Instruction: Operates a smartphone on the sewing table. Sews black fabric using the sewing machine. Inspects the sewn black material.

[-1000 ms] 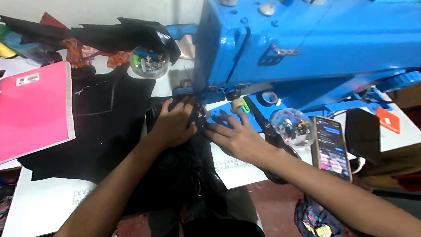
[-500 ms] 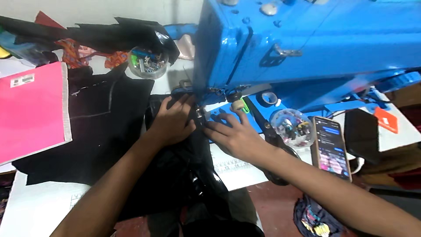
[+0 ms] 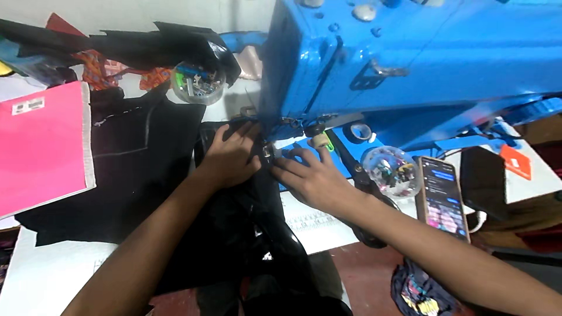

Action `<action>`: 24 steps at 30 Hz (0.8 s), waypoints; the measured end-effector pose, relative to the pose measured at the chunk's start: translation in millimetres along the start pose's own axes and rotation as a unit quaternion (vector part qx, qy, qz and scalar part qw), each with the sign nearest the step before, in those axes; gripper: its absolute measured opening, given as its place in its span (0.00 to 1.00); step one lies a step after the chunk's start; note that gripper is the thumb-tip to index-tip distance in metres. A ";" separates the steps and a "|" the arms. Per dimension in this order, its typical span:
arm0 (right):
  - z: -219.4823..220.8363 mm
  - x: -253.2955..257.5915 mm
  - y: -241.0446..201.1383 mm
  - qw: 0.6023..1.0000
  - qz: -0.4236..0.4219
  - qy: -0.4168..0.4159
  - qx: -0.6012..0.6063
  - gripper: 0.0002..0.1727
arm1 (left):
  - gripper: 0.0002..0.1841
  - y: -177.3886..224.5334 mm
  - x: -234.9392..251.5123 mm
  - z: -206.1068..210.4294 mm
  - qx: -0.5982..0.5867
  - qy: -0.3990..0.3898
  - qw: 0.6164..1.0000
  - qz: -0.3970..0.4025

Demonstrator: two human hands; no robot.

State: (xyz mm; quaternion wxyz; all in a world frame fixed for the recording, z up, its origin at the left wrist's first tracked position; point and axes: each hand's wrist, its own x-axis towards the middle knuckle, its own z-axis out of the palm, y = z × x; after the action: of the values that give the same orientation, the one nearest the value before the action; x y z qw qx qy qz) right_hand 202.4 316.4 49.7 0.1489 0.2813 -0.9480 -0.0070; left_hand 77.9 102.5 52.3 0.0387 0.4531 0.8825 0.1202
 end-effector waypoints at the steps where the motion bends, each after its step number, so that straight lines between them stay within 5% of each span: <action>1: 0.4 0.1 0.1 1.000 0.001 0.001 0.004 0.18 | 0.31 0.5 0.3 -0.3 0.002 0.004 1.000 0.003; 6: -1.3 -4.8 1.6 1.000 -0.001 0.001 0.015 0.20 | 0.25 12.8 -4.7 3.3 -0.014 0.081 0.997 0.008; 11: -4.1 -15.2 -3.2 0.999 -0.026 0.019 0.014 0.18 | 0.30 25.5 -14.9 5.6 -0.051 0.027 0.997 -0.049; 24: 0.6 -12.1 -3.7 0.999 -0.038 0.024 -0.001 0.17 | 0.33 14.1 -13.2 11.1 -0.005 0.038 0.999 -0.006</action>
State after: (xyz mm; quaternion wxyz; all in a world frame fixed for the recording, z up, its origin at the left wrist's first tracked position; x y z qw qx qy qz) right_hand 213.8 319.7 45.4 0.1718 0.3169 -0.9327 -0.0066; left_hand 98.7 101.7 44.5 0.0084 0.4431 0.8852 0.1416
